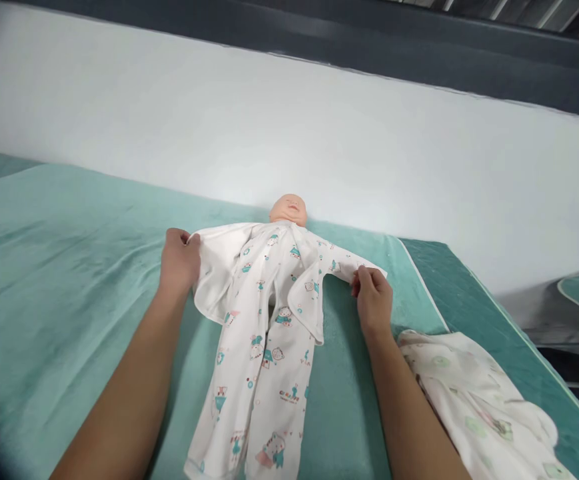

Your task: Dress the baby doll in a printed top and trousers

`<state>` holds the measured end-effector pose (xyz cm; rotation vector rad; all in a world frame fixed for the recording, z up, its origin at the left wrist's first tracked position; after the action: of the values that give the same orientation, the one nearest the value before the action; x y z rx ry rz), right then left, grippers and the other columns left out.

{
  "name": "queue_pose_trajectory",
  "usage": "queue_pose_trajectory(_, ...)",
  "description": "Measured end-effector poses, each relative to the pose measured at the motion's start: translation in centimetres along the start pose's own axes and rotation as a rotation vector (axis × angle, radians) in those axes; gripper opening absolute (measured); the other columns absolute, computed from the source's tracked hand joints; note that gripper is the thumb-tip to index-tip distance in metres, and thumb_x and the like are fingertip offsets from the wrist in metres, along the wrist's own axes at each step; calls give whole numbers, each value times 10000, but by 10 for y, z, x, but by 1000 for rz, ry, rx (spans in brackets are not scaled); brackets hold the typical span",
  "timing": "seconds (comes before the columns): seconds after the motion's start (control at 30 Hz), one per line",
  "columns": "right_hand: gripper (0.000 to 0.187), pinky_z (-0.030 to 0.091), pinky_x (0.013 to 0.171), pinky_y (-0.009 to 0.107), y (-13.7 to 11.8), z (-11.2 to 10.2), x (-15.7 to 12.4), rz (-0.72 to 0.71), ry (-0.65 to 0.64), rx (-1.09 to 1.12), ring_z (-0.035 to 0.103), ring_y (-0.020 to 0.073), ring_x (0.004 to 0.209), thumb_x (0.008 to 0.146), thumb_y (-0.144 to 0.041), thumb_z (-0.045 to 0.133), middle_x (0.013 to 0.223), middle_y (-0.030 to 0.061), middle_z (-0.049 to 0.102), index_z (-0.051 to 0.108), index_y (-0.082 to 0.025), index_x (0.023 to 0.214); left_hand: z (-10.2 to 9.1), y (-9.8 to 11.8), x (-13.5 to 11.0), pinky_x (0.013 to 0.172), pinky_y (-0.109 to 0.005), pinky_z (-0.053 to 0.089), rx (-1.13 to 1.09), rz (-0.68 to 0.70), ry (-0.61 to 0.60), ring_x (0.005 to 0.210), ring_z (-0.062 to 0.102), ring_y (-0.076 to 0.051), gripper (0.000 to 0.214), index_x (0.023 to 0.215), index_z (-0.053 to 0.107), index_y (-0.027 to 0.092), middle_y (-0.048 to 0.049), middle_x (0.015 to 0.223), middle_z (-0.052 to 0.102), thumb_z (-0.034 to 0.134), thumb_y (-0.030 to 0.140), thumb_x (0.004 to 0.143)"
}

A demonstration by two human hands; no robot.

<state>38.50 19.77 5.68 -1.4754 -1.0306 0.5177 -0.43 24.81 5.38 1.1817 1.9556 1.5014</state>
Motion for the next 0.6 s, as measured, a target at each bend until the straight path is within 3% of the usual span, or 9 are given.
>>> queue_pose_trajectory(0.03, 279, 373, 551, 284, -9, 8, -4, -39, -47, -9, 471, 121, 545, 868, -431, 603, 587, -32, 534, 586, -209, 701, 2, 4, -2, 679, -363, 431, 109, 82, 8, 755, 535, -221, 10, 903, 487, 241, -38, 835, 556, 495, 242, 908)
queue_pose_trajectory(0.13, 252, 443, 618, 294, -41, 41, -15, -148, -240, -17, 548, 147, 638, 888, -463, 600, 745, -16, 620, 636, -229, 974, 12, 21, -13, 874, -485, 472, 308, 384, -2, 1101, 563, -324, 246, 1120, 564, 217, -146, 1186, 605, 439, 167, 915)
queue_pose_trajectory(0.23, 443, 482, 715, 348, -69, 73, -17, -257, -362, -247, 607, 190, 749, 853, -467, 644, 954, 25, 697, 616, -266, 1247, 31, 33, -27, 1045, -540, 430, 361, 656, -174, 1345, 454, -342, 360, 1240, 600, 243, -125, 1382, 565, 440, 163, 927)
queue_pose_trajectory(0.33, 436, 477, 871, 425, -81, 90, -10, -326, -421, -398, 661, 255, 940, 854, -334, 599, 1152, 43, 736, 642, -302, 1287, 49, 34, -35, 1146, -549, 367, 384, 803, -376, 1471, 339, -314, 418, 1287, 616, 282, -72, 1460, 551, 409, 154, 947)
queue_pose_trajectory(0.4, 411, 458, 958, 436, -76, 89, -1, -352, -451, -362, 655, 269, 1065, 854, -274, 555, 1250, 29, 724, 692, -303, 1240, 57, 31, -33, 1174, -555, 335, 402, 807, -418, 1501, 301, -307, 441, 1334, 601, 283, -70, 1489, 539, 389, 168, 965)
queue_pose_trajectory(0.47, 397, 450, 1000, 425, -61, 76, 14, -330, -427, -296, 646, 265, 1110, 841, -265, 548, 1271, 30, 722, 736, -280, 1190, 62, 27, -29, 1178, -560, 323, 425, 778, -410, 1497, 310, -316, 444, 1373, 585, 282, -76, 1504, 532, 374, 208, 989)
queue_pose_trajectory(0.6, 381, 492, 922, 443, -11, 24, 51, -144, -194, -377, 656, 259, 911, 773, -239, 536, 1006, 74, 766, 797, -214, 1050, 67, 21, -23, 1165, -558, 318, 483, 746, -378, 1460, 356, -345, 454, 1422, 556, 287, -84, 1513, 530, 341, 295, 1022)
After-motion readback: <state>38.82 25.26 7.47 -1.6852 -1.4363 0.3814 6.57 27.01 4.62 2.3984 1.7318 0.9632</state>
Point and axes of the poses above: each hand's wrist, its own x-axis towards the middle knuckle, its own z-axis out of the palm, y = z × x, the point moved 4 cm from there along x, towards the middle knuckle
